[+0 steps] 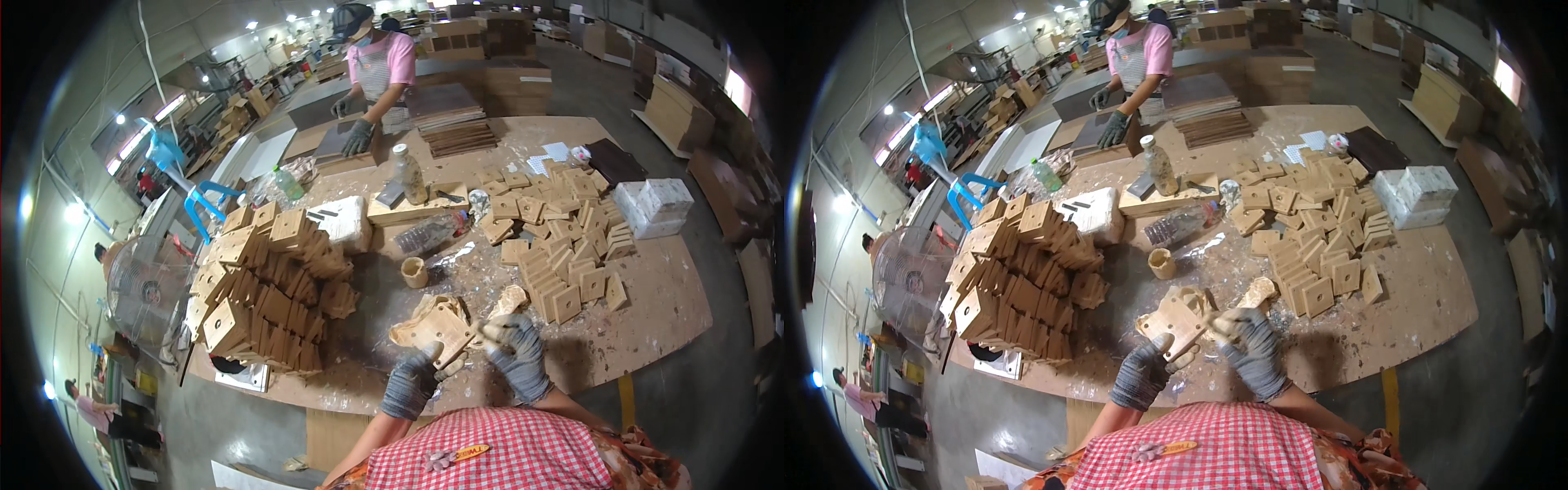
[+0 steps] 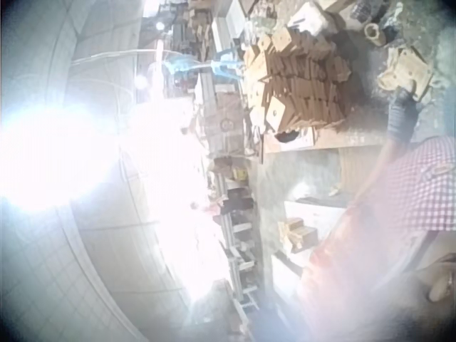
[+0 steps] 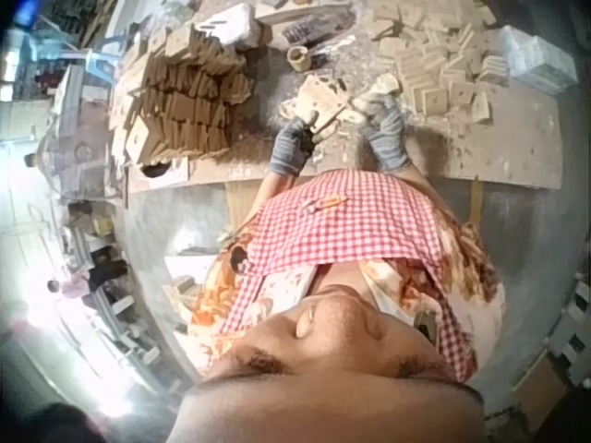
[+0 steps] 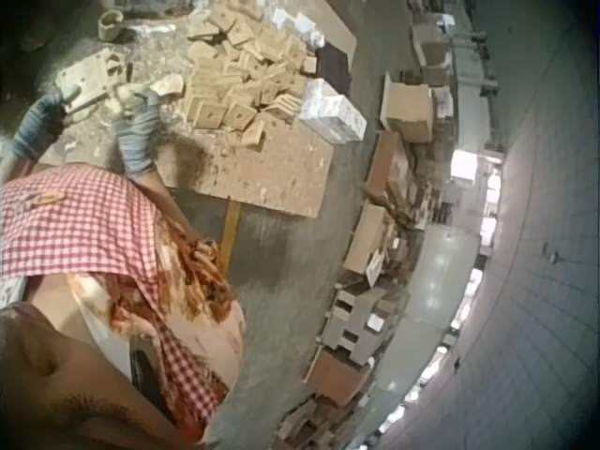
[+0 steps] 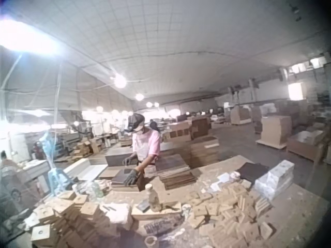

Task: The person uses a cloth to wipe down wooden blocks, picking them up from a pile and placing them back down after cleaning each side.

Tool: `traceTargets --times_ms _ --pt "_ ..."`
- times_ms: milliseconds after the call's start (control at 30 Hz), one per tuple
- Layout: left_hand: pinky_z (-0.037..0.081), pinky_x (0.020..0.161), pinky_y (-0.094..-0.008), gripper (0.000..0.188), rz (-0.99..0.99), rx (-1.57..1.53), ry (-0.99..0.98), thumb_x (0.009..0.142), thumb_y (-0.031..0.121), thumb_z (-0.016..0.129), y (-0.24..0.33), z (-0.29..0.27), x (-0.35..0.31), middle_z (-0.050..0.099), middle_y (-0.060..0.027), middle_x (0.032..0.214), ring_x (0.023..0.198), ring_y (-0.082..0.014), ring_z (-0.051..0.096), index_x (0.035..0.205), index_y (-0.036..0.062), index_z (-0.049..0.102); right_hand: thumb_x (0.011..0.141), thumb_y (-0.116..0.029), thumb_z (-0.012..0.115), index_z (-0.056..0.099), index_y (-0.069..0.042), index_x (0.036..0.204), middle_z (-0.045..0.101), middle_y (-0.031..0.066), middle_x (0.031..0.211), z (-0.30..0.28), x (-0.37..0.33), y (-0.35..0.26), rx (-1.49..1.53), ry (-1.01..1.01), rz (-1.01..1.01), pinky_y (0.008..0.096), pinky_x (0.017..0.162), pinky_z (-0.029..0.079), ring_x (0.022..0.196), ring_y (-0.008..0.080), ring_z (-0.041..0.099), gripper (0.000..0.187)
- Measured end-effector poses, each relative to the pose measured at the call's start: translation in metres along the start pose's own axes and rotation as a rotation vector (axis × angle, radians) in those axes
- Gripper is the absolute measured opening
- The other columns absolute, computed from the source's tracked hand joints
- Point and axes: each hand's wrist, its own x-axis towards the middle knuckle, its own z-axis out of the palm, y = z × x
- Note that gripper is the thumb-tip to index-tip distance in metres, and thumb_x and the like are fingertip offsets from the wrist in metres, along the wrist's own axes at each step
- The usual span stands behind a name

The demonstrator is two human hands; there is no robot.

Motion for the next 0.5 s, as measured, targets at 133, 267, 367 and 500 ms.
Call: traceTargets --times_ms 133,267,367,500 --pt "0.056 0.082 -0.0406 0.040 0.000 -0.005 0.039 0.089 0.013 0.057 -0.001 -0.012 -0.003 0.058 -0.0181 0.110 0.100 -0.0312 0.060 0.121 -0.0055 0.043 0.078 -0.020 0.067 0.066 -0.006 0.096 0.055 0.0095 0.101 -0.001 -0.007 0.022 0.150 -0.007 0.425 0.0320 0.078 0.047 0.090 0.0225 0.057 0.023" --pt "0.057 0.062 -0.0286 0.036 -0.221 0.140 0.065 0.084 0.019 0.066 -0.010 -0.039 0.019 0.062 -0.0126 0.099 0.078 -0.0238 0.066 0.111 -0.0016 0.054 0.077 -0.012 0.067 0.066 -0.005 0.096 0.059 0.0087 0.095 0.000 -0.033 0.031 0.010 -0.033 0.244 0.0304 0.074 0.048 0.087 0.0192 0.058 0.021" --pt "0.051 0.053 -0.0243 0.029 -0.235 0.226 0.169 0.084 0.023 0.067 -0.015 -0.069 0.019 0.062 -0.0062 0.085 0.064 -0.0160 0.061 0.103 0.0025 0.059 0.077 -0.007 0.067 0.066 -0.004 0.095 0.062 0.0078 0.092 0.011 -0.031 0.027 0.314 -0.171 0.398 0.0304 0.075 0.048 0.087 0.0184 0.059 0.018" --pt "0.050 0.054 -0.0242 0.025 -0.043 -0.008 0.202 0.085 0.020 0.066 -0.015 -0.119 0.032 0.061 -0.0045 0.082 0.063 -0.0147 0.059 0.101 0.0024 0.058 0.079 -0.011 0.067 0.066 -0.005 0.098 0.065 0.0075 0.096 0.008 -0.021 0.010 0.375 -0.445 0.391 0.0329 0.083 0.046 0.092 0.0198 0.060 0.020"
